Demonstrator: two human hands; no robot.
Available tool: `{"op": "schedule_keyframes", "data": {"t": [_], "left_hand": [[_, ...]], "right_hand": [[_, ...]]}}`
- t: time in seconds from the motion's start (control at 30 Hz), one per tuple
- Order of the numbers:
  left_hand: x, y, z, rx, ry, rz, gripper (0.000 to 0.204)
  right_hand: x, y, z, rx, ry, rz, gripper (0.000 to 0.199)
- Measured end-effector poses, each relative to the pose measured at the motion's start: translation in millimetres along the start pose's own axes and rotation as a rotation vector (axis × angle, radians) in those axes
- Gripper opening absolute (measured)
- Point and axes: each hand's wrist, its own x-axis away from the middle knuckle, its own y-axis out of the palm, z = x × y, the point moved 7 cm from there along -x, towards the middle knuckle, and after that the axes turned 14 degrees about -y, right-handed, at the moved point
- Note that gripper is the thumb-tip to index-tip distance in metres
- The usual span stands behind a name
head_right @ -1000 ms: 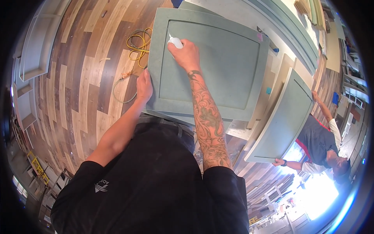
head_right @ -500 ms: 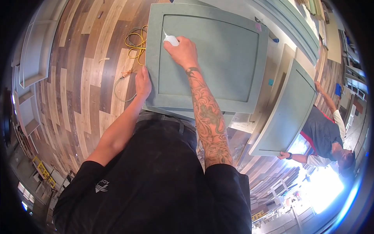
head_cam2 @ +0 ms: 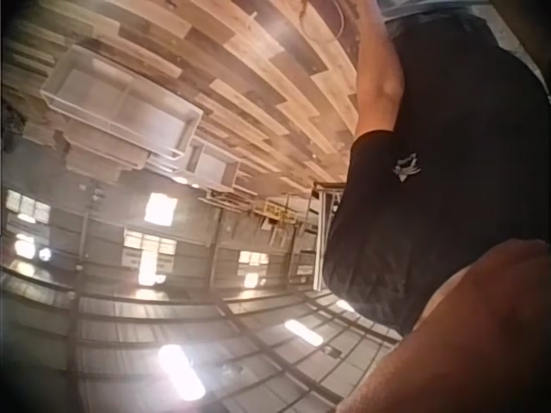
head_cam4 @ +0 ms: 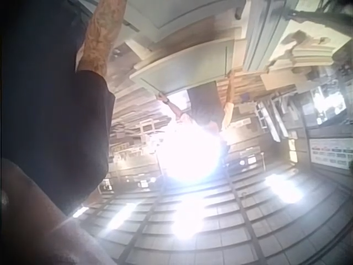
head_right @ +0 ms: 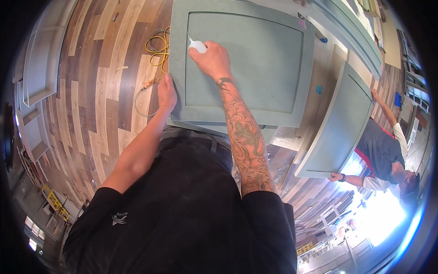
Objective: Applying sealant or glue to the joints of wooden cabinet doors and wiping away excess.
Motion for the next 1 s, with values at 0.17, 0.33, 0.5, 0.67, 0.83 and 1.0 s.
{"op": "schedule_keyframes", "data": {"t": [0.17, 0.33, 0.5, 0.67, 0.83, 1.0], "left_hand": [[2, -2, 2, -0.002, -0.011, 0.009, 0.051], [-1, -2, -1, -0.008, -0.015, 0.001, 0.052], [-1, -2, -1, 0.024, -0.017, 0.005, 0.052], [-3, -1, -4, 0.022, -0.040, 0.012, 0.050], [-5, 0, -8, 0.023, -0.017, 0.023, 0.050], [-3, 2, -9, 0.038, -0.038, 0.008, 0.051]], "right_hand": [[6, 1, -1, -0.006, -0.009, 0.002, 0.049], [11, 3, 1, -0.012, 0.003, -0.013, 0.048], [14, 3, 4, 0.006, -0.012, -0.008, 0.048], [19, 4, 6, -0.001, 0.014, -0.028, 0.049], [24, 3, 3, 0.006, 0.020, -0.058, 0.048], [31, 5, 6, 0.010, 0.011, -0.052, 0.047]]}}
